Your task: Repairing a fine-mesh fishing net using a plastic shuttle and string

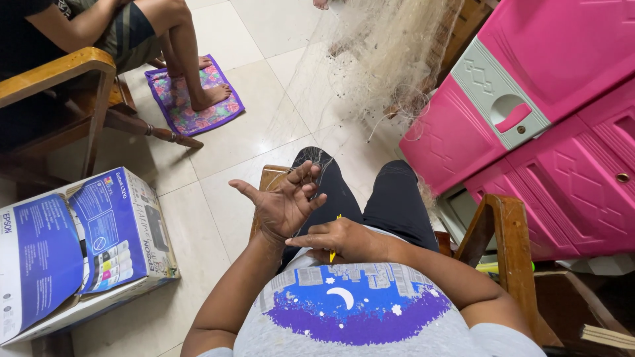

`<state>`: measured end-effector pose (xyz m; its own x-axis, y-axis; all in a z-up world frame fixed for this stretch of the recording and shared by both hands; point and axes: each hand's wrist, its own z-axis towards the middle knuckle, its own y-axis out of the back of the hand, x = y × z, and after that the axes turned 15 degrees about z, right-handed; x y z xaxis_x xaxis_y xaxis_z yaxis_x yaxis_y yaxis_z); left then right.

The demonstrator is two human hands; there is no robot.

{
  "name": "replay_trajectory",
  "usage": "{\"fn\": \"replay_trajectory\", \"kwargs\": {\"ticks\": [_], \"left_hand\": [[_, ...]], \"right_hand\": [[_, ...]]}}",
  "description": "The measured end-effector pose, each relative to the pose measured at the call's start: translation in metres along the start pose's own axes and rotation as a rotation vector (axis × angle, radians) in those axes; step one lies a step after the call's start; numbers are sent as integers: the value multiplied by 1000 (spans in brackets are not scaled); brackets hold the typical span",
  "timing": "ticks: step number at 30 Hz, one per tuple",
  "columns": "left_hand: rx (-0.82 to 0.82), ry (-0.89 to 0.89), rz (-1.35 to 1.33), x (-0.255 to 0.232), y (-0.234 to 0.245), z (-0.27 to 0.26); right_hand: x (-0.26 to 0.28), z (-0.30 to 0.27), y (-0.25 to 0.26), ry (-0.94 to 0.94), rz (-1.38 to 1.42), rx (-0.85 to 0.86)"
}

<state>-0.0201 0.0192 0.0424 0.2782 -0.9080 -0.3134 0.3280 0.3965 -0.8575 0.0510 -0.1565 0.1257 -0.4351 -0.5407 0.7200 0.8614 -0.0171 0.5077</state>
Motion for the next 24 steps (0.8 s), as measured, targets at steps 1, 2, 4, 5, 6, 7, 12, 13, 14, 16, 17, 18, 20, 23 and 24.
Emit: {"fn": "replay_trajectory", "kwargs": {"ticks": [1,2,4,5,6,7,12,13,14,16,17,18,20,23,24], "left_hand": [[-1,2,-1,1,-4,1],[16,1,-9,1,-7,1],[33,1,-19,2,-11,2],[39,5,-26,2,-12,3],[45,10,-33,2,-12,3],[45,11,-34,2,-13,3],[69,15,-68,4,-10,3],[68,14,-68,4,-8,3],[67,17,-70,4,-7,3],[67,19,-71,6,-1,2],[67,24,-90,7,4,2],[66,29,-110,8,8,1],[66,28,-110,9,8,1],[52,25,-103,9,10,1],[38,23,-95,9,11,0]], "right_hand": [[-3,-2,-2,-1,1,-2],[-6,-4,-3,-3,-5,-1],[-8,-6,-5,-7,-11,-1],[-7,-5,-5,-12,1,0],[-6,-4,-4,-18,12,1],[-4,-4,-4,-19,12,0],[-3,-5,-4,-26,5,16],[-3,-5,-5,-27,5,16],[-4,-5,-5,-20,4,19],[-5,-6,-6,-14,3,23],[-5,-6,-6,-18,13,23],[-5,-7,-7,-23,24,23],[-4,-6,-6,-23,27,23],[-4,-7,-6,-28,20,22],[-5,-8,-6,-34,11,22]]}}
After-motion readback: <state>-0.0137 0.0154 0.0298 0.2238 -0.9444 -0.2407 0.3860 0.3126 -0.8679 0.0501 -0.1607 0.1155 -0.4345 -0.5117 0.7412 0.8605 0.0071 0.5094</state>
